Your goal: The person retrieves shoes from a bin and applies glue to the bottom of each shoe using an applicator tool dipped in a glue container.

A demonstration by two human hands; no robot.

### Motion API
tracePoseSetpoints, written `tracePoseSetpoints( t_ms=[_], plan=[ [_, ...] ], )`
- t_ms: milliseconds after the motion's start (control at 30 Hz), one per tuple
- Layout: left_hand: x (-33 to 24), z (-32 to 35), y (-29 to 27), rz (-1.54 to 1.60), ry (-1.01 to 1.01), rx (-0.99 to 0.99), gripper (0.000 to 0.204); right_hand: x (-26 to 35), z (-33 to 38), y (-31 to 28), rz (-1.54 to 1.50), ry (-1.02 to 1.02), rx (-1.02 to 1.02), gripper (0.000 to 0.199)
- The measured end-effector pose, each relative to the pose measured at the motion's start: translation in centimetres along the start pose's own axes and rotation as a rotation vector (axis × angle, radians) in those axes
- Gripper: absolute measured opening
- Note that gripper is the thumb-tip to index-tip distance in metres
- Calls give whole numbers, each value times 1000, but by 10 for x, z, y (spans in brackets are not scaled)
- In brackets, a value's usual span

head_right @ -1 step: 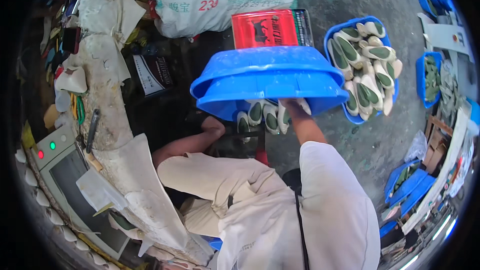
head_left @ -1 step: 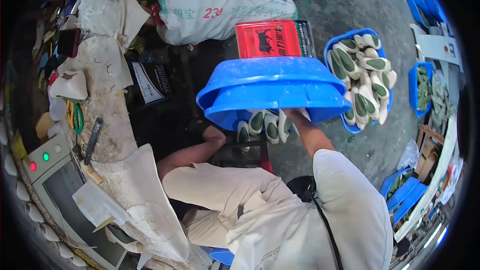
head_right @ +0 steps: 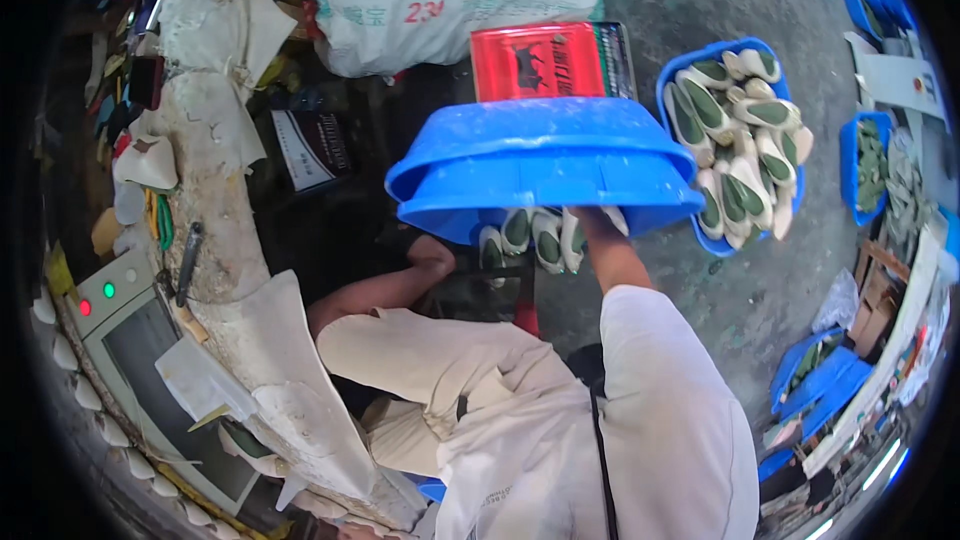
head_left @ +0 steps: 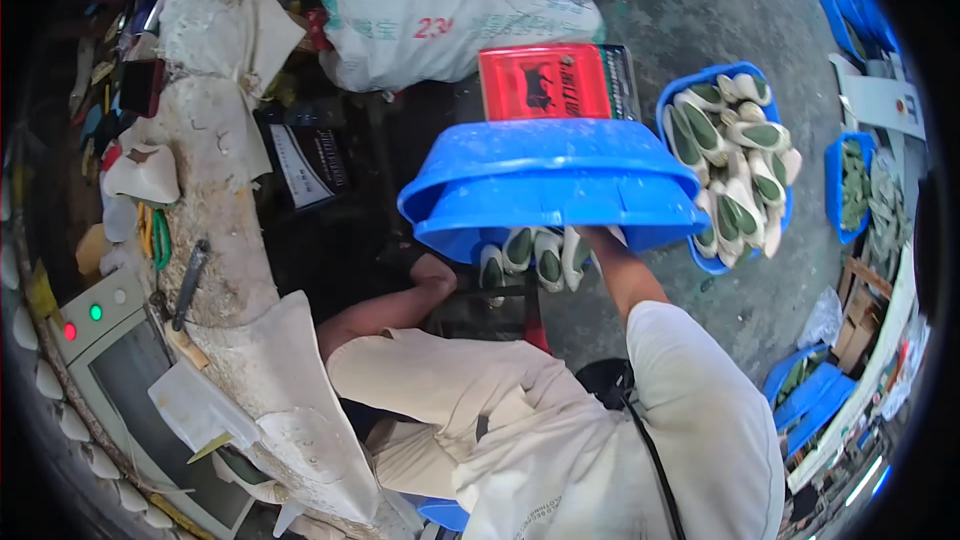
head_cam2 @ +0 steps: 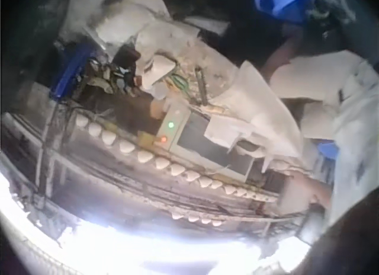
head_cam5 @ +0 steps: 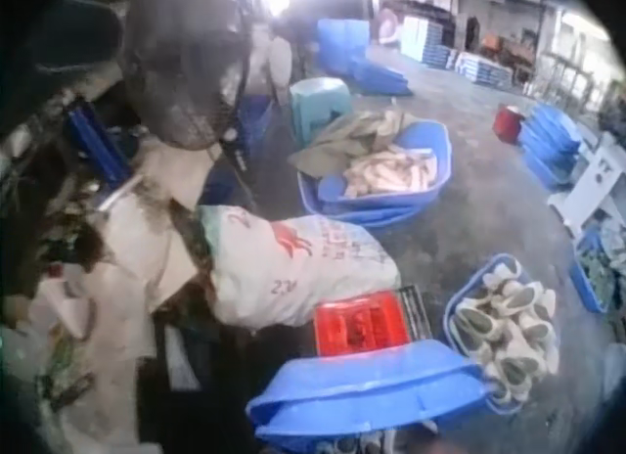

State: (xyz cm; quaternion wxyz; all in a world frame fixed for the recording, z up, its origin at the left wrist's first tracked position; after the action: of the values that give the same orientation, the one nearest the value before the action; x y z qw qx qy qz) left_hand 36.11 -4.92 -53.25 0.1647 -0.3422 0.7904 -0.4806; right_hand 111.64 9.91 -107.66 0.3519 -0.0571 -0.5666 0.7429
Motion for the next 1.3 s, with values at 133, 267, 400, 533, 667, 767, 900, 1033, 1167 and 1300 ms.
tracePoseSetpoints(
  t_ms=[133,267,400,533,667,767,900,1033,1167,1300],
  plan=[
    [-60,39,-11,170,-144,67,26,5,11,15,-41,-35,77,42],
    [-103,35,-16,393,-222,230,29,2,15,-7,29,53,181,44],
    [-123,15,-35,617,-289,401,32,101,59,-101,129,-44,88,79],
    [-205,-5,-59,932,-217,598,26,184,144,-187,-100,-192,59,86],
    [-236,1,-84,1369,-153,1351,45,333,268,-322,-340,-569,-228,77],
    [-205,-19,-101,1746,-455,1848,85,431,355,-385,-680,-1061,28,94],
    [-124,-117,-109,2244,-738,1776,111,579,471,-410,-661,-1624,36,80],
    [9,-223,-100,2387,-407,1205,94,727,524,-412,-618,-1662,279,87],
    [129,-272,-83,2257,-366,634,93,872,547,-346,-541,-1421,81,64],
    [195,-303,-53,2068,-342,308,96,997,585,-300,-252,-1297,196,33]
  ],
)
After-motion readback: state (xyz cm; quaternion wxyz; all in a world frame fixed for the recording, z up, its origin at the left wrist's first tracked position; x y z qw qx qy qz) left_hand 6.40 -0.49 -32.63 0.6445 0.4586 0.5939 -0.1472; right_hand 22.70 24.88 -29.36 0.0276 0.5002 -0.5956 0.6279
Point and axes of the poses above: each hand's wrist, its own z-axis away from the middle knuckle, its own y-axis out of the palm, x = y × z, the point moved 1 cm from there along -z, towards the middle knuckle, and after that the axes turned 5 degrees about z, right-handed, at the moved point
